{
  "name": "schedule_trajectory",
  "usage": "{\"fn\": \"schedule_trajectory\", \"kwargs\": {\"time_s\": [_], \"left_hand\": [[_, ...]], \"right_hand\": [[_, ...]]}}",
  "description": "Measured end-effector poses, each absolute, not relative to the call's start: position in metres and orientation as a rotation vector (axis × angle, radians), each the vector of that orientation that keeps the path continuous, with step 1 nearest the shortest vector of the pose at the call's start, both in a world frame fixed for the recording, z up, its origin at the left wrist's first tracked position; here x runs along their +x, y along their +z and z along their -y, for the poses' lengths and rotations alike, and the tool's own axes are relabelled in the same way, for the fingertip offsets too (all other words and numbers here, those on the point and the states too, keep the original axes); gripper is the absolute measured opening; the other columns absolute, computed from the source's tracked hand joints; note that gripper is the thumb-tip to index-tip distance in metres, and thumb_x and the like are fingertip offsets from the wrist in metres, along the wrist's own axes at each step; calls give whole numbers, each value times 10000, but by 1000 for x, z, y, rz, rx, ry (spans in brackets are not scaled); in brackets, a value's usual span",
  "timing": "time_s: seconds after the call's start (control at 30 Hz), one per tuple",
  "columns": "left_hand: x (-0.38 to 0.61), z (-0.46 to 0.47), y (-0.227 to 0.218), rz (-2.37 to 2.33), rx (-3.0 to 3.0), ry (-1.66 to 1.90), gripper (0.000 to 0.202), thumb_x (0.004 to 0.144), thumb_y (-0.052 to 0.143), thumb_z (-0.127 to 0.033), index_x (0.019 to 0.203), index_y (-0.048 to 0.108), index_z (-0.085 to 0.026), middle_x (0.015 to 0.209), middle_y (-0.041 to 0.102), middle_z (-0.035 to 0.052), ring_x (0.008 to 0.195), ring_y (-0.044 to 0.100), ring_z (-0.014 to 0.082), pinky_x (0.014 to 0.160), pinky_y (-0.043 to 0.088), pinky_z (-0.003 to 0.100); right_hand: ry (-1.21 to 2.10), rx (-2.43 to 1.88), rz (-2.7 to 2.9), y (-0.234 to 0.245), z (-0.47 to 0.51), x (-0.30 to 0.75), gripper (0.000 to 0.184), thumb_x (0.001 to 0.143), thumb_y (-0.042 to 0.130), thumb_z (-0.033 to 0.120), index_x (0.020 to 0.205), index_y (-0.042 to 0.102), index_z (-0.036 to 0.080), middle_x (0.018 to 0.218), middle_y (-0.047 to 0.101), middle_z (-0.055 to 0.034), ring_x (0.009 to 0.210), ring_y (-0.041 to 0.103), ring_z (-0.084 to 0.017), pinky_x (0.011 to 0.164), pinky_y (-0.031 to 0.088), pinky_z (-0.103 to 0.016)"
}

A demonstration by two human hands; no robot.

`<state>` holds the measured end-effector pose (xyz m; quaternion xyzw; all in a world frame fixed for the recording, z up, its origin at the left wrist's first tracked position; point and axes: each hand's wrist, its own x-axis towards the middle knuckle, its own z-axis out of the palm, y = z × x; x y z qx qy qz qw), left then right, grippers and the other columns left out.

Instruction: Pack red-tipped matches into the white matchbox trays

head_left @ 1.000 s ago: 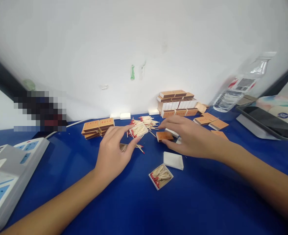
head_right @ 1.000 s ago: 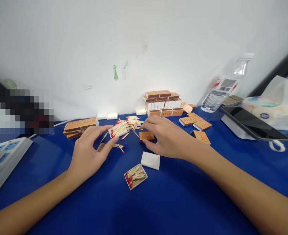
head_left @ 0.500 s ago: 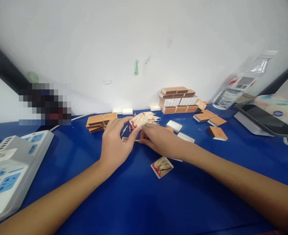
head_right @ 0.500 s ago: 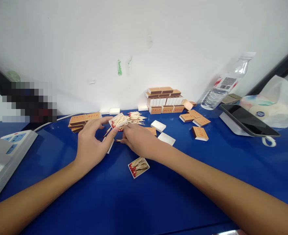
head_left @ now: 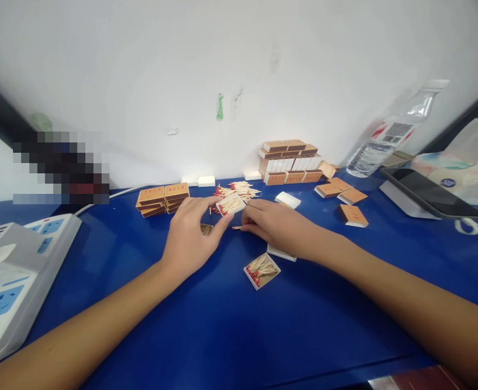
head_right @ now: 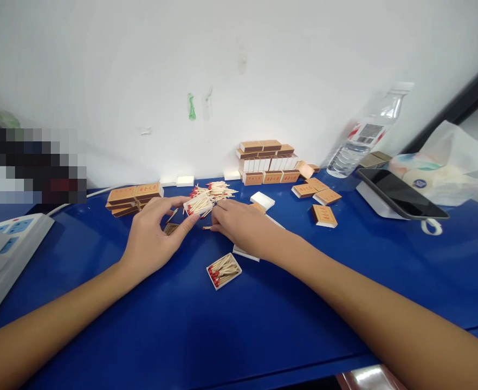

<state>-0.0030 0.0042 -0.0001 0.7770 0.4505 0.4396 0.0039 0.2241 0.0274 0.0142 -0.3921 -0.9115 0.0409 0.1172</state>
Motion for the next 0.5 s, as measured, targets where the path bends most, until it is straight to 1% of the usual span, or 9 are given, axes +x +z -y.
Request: {"fn": "schedule_trajectory", "kwargs": {"time_s": [0.13,0.3,0.4,0.47,0.5], "left_hand": [[-3,-4,0,-1419,2424,1382,267,952,773,-337,1187,725,-219,1129,785,54,971,702,240,905,593,422],[-2,-3,1,-1419,2431,1391,288,946,786,-322,1203,726,-207,1110,783,50,971,700,228,909,590,406],[-2,-3,0,-1427,2440,1383,298,935,802,-329,1195,732,-202,1095,782,56,984,697,230,903,589,404],[-2,-4,-1,-1419,2456,1379,298,930,809,-328,1188,731,-201,1081,779,57,981,692,228,893,589,402],[-3,-4,-1,-1407,2465,1376,297,929,811,-324,1187,729,-201,1072,776,56,978,689,226,889,588,400]], "right_hand": [[110,-1093,2676,14,-30,229,172,1086,536,269,942,592,192,993,655,-66,893,604,-196,754,436,-318],[160,-1065,2579,20,-33,241,121,1054,554,230,941,580,197,943,652,-60,817,597,-187,714,432,-310],[165,-1036,2492,22,-37,247,103,1056,536,241,1032,622,189,967,671,-71,820,614,-193,721,451,-313],[128,-998,2433,24,-38,248,177,1062,512,244,1118,667,179,1002,685,-89,835,624,-199,740,467,-327],[108,-980,2392,25,-37,247,204,1064,510,249,1128,690,179,994,692,-91,829,624,-199,743,471,-333]]}}
